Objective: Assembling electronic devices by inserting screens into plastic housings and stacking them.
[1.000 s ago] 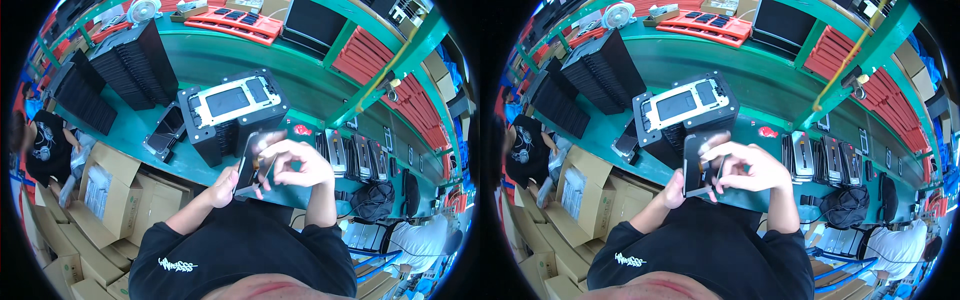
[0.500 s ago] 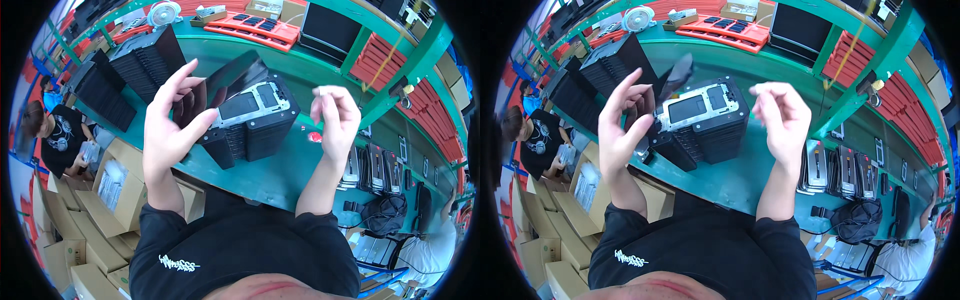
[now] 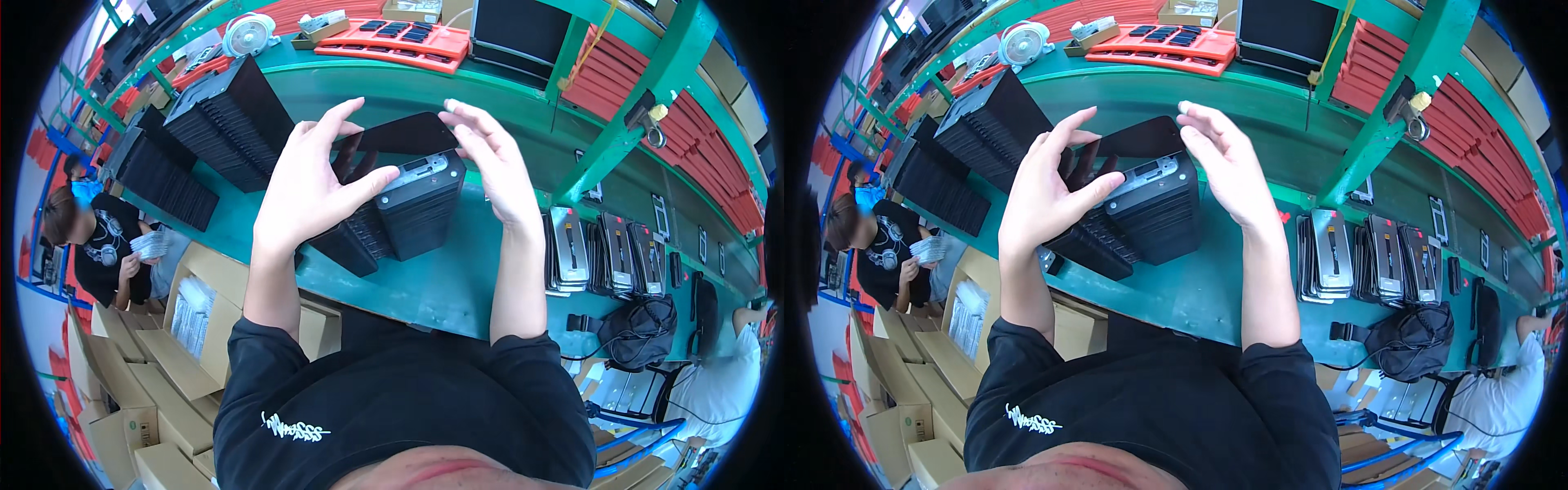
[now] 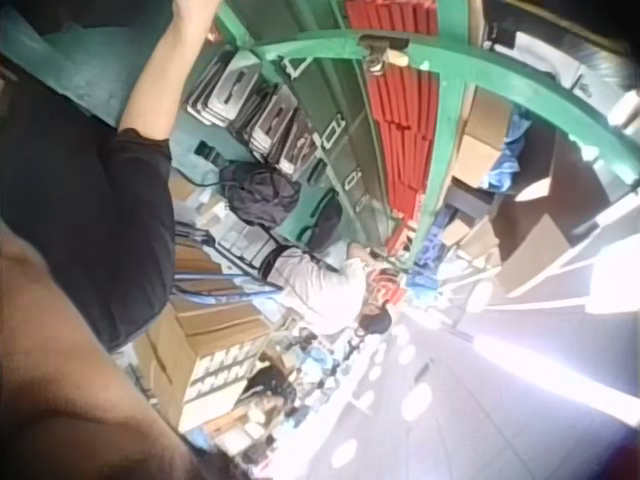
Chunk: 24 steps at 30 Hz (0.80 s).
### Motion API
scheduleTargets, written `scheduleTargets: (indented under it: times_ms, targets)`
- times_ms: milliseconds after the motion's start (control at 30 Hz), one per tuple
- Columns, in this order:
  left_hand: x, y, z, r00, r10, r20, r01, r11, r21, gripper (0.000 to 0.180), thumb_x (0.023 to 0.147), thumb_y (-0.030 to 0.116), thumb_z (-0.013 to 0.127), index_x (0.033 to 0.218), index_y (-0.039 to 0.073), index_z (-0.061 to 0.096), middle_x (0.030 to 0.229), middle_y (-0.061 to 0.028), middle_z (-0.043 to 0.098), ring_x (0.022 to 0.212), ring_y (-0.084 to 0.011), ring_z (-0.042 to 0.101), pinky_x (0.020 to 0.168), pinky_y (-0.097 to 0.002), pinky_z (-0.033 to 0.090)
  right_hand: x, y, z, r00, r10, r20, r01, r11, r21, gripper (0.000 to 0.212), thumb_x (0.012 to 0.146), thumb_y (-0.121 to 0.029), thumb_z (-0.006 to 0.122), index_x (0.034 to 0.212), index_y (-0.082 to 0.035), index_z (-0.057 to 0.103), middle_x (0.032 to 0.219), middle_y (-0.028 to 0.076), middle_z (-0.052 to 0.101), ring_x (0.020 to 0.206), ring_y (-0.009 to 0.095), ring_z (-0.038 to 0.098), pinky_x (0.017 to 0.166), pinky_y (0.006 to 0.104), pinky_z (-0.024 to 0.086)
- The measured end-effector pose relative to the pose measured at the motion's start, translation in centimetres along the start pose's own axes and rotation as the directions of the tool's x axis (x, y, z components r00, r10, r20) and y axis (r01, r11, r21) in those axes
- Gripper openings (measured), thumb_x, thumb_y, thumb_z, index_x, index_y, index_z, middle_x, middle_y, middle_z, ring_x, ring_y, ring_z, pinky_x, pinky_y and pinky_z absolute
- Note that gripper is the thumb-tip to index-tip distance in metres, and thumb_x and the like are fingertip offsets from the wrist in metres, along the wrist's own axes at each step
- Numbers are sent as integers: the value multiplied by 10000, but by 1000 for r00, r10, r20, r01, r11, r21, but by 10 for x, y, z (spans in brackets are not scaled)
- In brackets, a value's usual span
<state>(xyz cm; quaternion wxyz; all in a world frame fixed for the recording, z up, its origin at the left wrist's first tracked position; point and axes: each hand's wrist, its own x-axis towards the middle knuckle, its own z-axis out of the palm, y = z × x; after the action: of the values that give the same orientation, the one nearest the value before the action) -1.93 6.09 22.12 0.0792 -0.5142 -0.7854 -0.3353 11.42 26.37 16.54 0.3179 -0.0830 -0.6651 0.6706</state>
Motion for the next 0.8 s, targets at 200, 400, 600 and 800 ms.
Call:
scheduleTargets:
  times_ms: [200, 400, 600, 800]
  targets:
    - [-5, 7, -4, 999, 35, -6, -35, 999, 26, 860, 720, 324, 891, 1468, 91, 536, 1166, -114, 711, 1060, -267, 612, 951, -390, 498, 3, 17, -6, 991, 22, 129, -18, 999, -27, 498, 1050, -194, 575, 1514, -37, 484, 1518, 140, 528, 1427, 254, 473, 1147, 371, 394]
    - [-13, -2, -7, 999, 39, -32, -39, 999, 9, 891, 682, 297, 907, 1465, 87, 535, 1182, -120, 712, 1130, -288, 615, 1018, -407, 482, 0, 16, 4, 983, 65, 172, -64, 998, -8, 579, 1044, -182, 568, 1575, -31, 393, 1627, 154, 391, 1533, 284, 317, 1246, 399, 249]
    - [-14, -2, -8, 999, 29, -34, -30, 1000, -7, 897, 680, 301, 904, 1465, 80, 531, 1187, -122, 712, 1170, -302, 624, 1085, -414, 456, -3, 10, 8, 985, 71, 154, -71, 997, -9, 575, 1043, -169, 566, 1570, -18, 393, 1635, 164, 377, 1541, 288, 301, 1253, 402, 224]
    - [-15, -2, -10, 999, 44, -20, -42, 997, 69, 891, 702, 304, 890, 1480, 81, 518, 1220, -149, 704, 1205, -341, 639, 1159, -437, 400, -3, 11, 10, 989, 43, 145, -41, 999, -15, 536, 1043, -111, 543, 1556, -27, 416, 1618, 135, 409, 1528, 265, 327, 1218, 373, 291]
